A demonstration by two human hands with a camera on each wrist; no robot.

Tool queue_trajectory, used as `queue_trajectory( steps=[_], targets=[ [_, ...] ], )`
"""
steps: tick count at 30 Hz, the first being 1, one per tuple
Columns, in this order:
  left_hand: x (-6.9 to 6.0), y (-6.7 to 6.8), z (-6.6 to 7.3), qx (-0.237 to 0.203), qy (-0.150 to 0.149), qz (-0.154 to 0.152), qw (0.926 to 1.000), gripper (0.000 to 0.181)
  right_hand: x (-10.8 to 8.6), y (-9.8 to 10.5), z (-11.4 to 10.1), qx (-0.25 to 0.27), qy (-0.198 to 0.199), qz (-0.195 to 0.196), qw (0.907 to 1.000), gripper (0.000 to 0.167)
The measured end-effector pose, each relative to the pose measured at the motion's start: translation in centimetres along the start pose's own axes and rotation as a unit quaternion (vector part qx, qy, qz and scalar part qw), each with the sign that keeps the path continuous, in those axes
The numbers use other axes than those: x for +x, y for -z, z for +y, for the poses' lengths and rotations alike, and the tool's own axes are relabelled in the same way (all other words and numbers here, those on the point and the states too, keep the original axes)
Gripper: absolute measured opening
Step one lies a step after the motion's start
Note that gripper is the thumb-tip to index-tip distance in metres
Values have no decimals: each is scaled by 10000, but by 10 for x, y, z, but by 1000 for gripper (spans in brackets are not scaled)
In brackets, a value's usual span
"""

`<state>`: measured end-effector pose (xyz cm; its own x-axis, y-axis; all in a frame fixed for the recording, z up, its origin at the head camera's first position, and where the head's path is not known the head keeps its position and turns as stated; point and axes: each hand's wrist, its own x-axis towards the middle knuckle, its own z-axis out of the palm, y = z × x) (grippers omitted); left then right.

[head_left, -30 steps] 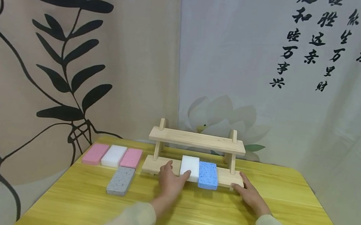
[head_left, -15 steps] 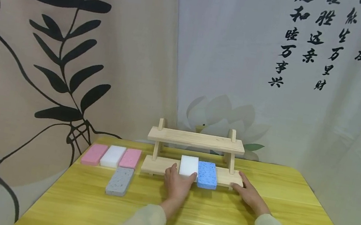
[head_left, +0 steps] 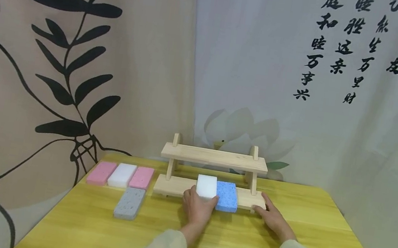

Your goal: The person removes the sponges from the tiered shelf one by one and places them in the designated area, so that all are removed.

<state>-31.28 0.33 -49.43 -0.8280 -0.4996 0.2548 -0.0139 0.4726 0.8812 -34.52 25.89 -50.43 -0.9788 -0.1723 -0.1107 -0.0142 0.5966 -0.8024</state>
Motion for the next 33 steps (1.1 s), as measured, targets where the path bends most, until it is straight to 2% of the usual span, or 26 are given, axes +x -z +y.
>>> queue_trajectory(
  steps=[9, 17, 28, 33],
  targets=[
    [-1, -2, -6, 143, -11, 69, 9999, 82, -1, -5, 1, 77, -71, 52, 9999, 87],
    [3, -1, -6, 165, 94, -47, 9998, 76, 1, -3, 1, 129, -82, 37, 9999, 87],
    [9, 3, -11, 53, 94, 2, 9999, 73, 0, -2, 2, 173, -1, 122, 9998, 95],
    [10, 7, -10, -20, 151, -41, 9999, 75, 2, -2, 4, 150, -6, 115, 9998, 94]
  ],
)
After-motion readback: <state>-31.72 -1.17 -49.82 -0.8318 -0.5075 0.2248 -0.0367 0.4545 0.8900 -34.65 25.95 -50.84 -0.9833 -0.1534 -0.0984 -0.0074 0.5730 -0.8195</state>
